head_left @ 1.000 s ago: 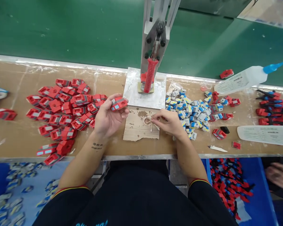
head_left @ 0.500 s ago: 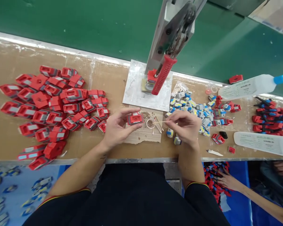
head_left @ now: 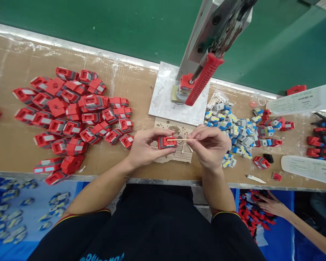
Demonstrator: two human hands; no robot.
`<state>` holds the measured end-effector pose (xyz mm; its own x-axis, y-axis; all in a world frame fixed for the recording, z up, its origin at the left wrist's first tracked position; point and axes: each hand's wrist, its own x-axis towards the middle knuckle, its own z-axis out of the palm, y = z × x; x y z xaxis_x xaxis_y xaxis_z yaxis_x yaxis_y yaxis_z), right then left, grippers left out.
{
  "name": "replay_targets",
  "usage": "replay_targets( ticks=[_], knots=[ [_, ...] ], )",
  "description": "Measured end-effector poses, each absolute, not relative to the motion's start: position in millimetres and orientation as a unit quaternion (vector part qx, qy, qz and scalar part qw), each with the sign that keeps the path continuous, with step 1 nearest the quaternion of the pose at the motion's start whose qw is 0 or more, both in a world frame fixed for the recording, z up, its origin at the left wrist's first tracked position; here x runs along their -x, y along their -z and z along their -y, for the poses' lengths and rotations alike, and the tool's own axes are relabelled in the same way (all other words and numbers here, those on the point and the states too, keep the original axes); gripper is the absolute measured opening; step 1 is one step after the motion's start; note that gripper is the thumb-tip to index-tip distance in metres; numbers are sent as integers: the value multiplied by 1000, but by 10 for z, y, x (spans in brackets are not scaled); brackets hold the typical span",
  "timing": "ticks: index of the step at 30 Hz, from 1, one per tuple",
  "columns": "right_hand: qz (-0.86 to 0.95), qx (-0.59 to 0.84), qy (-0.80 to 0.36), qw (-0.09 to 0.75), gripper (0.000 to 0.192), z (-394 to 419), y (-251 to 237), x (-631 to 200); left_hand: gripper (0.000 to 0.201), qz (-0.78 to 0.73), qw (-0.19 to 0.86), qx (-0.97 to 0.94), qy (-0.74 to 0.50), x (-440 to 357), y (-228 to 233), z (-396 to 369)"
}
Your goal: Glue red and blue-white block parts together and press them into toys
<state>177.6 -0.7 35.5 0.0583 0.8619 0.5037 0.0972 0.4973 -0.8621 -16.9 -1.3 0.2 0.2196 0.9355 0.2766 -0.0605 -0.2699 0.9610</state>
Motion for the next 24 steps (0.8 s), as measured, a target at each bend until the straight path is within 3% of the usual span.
replay_targets(
  ticks=[24],
  knots=[
    [645,401,-250,600,18,40,-408,-2036,35,-360,414,-644,-533,207,13,-27]
  ],
)
